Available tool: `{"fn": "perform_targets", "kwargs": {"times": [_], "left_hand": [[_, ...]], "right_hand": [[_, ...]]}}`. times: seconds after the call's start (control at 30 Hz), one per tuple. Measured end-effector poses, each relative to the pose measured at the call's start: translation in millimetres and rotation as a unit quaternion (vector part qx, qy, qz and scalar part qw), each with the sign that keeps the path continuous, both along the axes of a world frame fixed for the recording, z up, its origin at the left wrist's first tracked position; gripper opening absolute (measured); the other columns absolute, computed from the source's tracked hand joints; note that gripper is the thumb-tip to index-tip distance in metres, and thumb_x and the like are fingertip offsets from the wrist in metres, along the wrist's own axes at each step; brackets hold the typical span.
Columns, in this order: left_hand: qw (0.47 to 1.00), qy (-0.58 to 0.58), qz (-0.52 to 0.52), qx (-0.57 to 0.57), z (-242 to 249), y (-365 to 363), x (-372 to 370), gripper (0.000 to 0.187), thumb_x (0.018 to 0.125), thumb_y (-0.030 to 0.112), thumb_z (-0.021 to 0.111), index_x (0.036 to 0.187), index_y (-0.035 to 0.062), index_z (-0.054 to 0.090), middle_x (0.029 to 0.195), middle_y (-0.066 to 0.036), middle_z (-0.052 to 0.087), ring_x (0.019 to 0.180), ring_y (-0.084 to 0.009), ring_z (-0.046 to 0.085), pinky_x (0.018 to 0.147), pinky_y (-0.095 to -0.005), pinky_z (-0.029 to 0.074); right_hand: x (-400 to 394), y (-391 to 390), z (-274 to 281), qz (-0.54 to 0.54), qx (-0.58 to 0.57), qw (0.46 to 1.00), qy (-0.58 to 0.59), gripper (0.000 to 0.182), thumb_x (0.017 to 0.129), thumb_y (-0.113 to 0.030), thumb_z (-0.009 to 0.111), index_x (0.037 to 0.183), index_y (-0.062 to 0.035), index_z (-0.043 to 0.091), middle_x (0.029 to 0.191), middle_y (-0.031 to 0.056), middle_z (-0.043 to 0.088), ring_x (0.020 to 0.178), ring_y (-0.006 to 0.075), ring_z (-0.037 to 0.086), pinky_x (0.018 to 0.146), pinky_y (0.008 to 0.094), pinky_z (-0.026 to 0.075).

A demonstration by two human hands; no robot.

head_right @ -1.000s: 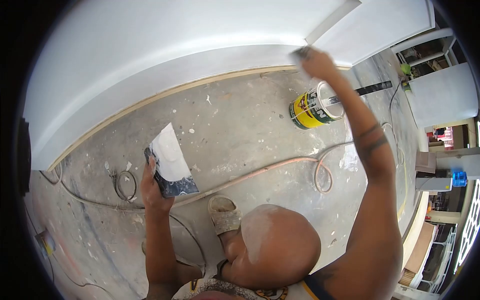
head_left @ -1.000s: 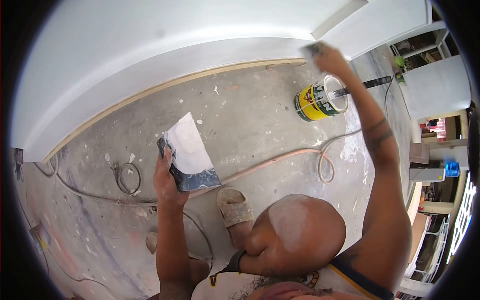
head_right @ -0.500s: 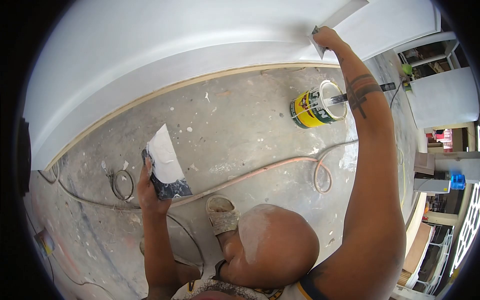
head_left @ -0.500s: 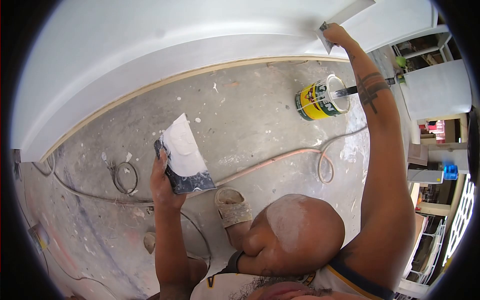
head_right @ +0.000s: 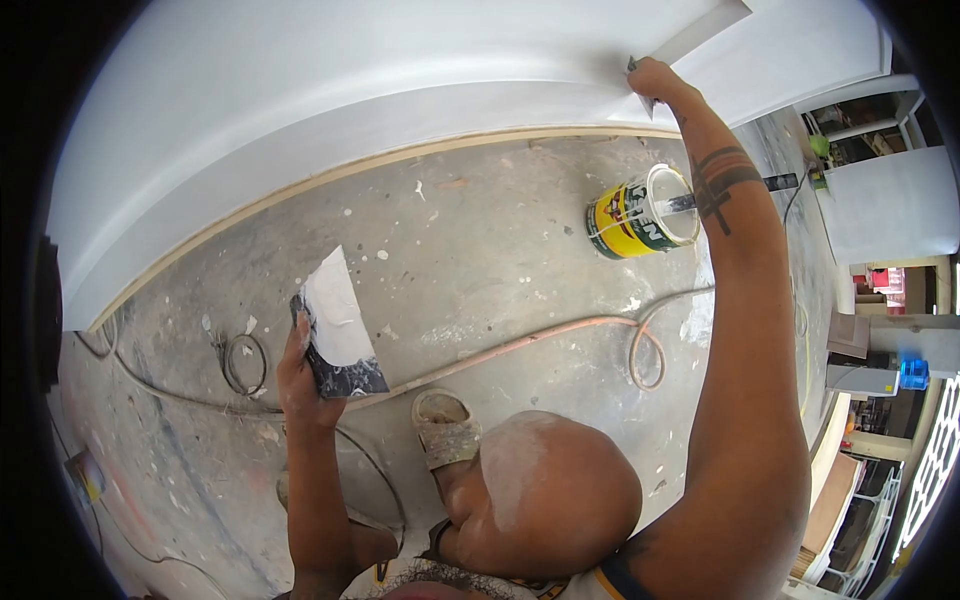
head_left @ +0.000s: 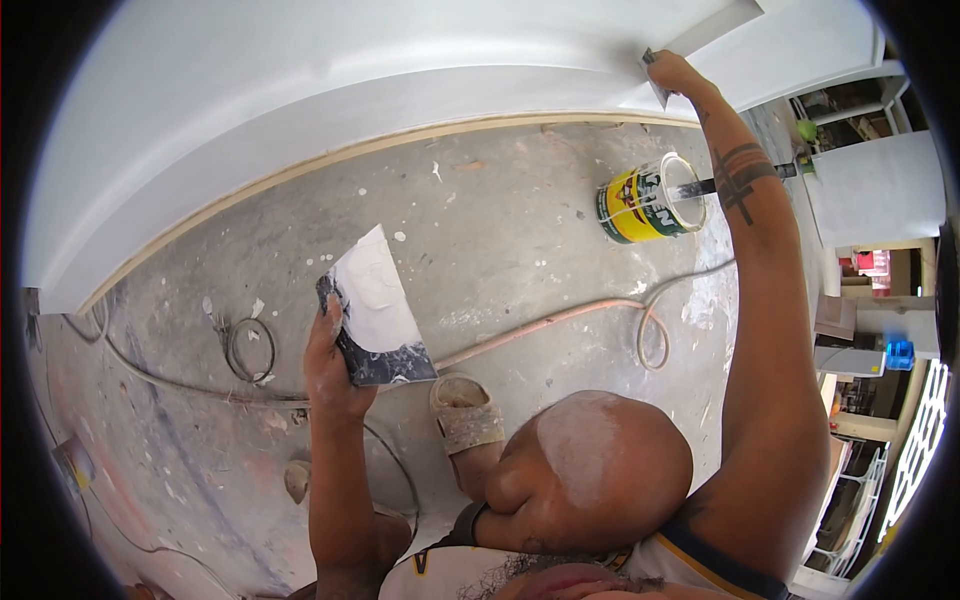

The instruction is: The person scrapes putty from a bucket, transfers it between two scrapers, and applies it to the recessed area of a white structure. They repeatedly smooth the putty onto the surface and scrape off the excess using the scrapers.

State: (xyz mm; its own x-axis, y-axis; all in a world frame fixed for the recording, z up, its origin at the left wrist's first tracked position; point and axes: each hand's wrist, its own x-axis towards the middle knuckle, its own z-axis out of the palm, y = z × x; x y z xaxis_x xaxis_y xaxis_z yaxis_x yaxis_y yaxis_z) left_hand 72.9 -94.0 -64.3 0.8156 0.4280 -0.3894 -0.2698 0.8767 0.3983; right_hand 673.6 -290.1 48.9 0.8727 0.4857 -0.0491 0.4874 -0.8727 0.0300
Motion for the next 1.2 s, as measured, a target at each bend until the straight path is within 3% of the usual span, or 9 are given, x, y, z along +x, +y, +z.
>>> {"fn": "perform_targets", "kwargs": {"times": [0.4,0.67,0.8,0.87,0.9,0.97,1.07,1.13,1.2], "left_hand": [[1.0,-0.008,0.014,-0.01,-2.8,10.5,-18.4,0.04,0.105,0.023,0.042,0.135,-0.0019,0.048,0.127,-0.013,0.062,0.114,-0.0239,0.062,0.098,-0.0387,0.049],[0.999,-0.004,0.021,-0.024,-13.6,19.2,-31.2,0.039,0.104,0.024,0.046,0.132,-0.0013,0.049,0.123,-0.011,0.063,0.11,-0.0231,0.063,0.095,-0.0387,0.05],[0.999,-0.008,0.016,-0.033,-9.7,23.2,-33.2,0.039,0.104,0.024,0.046,0.133,-0.0006,0.048,0.123,-0.011,0.062,0.109,-0.0228,0.063,0.094,-0.0386,0.051],[0.999,-0.02,0.011,-0.035,-10.9,25.8,-35.3,0.039,0.104,0.025,0.047,0.134,-0.0002,0.048,0.123,-0.011,0.062,0.109,-0.0229,0.063,0.094,-0.0383,0.051],[0.999,-0.021,0.01,-0.035,-10.2,26.9,-35.8,0.039,0.104,0.025,0.047,0.134,-0.0002,0.048,0.123,-0.011,0.062,0.109,-0.0229,0.063,0.094,-0.0383,0.051],[0.999,-0.019,0.019,-0.03,-7.5,29.5,-36.1,0.04,0.103,0.025,0.048,0.134,-0.0001,0.047,0.124,-0.01,0.062,0.11,-0.0229,0.063,0.094,-0.0382,0.051],[0.999,-0.029,0.021,-0.037,-2.5,35.0,-36.0,0.041,0.103,0.025,0.049,0.134,0.0,0.048,0.125,-0.011,0.062,0.11,-0.023,0.063,0.095,-0.0384,0.051],[0.998,-0.034,0.012,-0.046,-5.6,41.0,-38.1,0.04,0.103,0.024,0.049,0.134,-0.0014,0.049,0.125,-0.011,0.063,0.111,-0.0237,0.063,0.096,-0.0381,0.05],[0.998,-0.044,0.001,-0.055,-9.1,46.2,-37.1,0.04,0.103,0.024,0.048,0.133,-0.0027,0.051,0.124,-0.012,0.063,0.112,-0.0244,0.062,0.097,-0.0379,0.05]], "right_hand": [[12.5,14.1,-11.0,-0.06,-0.024,0.993,0.101,0.03,0.082,-0.018,0.046,0.08,0.0088,0.06,0.066,0.0174,0.057,0.055,0.0266,0.058,0.048,0.0436,0.045],[-16.6,41.4,9.6,0.027,-0.058,0.988,0.142,0.032,0.08,-0.019,0.05,0.093,0.0077,0.063,0.083,0.0155,0.063,0.072,0.0262,0.062,0.058,0.0431,0.05],[-49.6,66.7,20.3,-0.018,-0.015,0.986,0.168,0.032,0.081,-0.021,0.053,0.095,0.0055,0.064,0.085,0.0146,0.062,0.08,0.0258,0.063,0.065,0.0415,0.053],[-56.1,70.5,30.3,0.333,-0.218,0.914,0.081,0.031,0.085,-0.022,0.055,0.104,0.0016,0.064,0.098,0.0125,0.06,0.089,0.0255,0.062,0.075,0.0371,0.055],[-61.1,73.5,28.0,0.332,-0.218,0.914,0.08,0.031,0.085,-0.022,0.055,0.104,0.0016,0.064,0.098,0.0125,0.06,0.089,0.0255,0.062,0.075,0.0371,0.055],[-98.6,97.3,21.6,0.061,0.078,0.97,0.224,0.025,0.087,-0.017,0.056,0.105,-0.0021,0.064,0.098,0.0115,0.058,0.09,0.0253,0.061,0.073,0.0377,0.054],[-129.3,128.7,27.9,0.088,0.022,0.965,0.245,0.02,0.087,-0.013,0.058,0.104,-0.0039,0.064,0.098,0.0134,0.059,0.089,0.0274,0.06,0.072,0.0396,0.053],[-123.1,142.8,26.4,0.401,-0.139,0.899,0.112,0.018,0.088,-0.015,0.06,0.101,-0.004,0.064,0.099,0.0153,0.06,0.09,0.0294,0.06,0.074,0.041,0.053],[-144.0,172.0,25.9,0.503,-0.176,0.845,0.046,0.017,0.089,-0.017,0.06,0.1,-0.004,0.063,0.098,0.0156,0.06,0.091,0.0297,0.06,0.076,0.0416,0.053]]}}
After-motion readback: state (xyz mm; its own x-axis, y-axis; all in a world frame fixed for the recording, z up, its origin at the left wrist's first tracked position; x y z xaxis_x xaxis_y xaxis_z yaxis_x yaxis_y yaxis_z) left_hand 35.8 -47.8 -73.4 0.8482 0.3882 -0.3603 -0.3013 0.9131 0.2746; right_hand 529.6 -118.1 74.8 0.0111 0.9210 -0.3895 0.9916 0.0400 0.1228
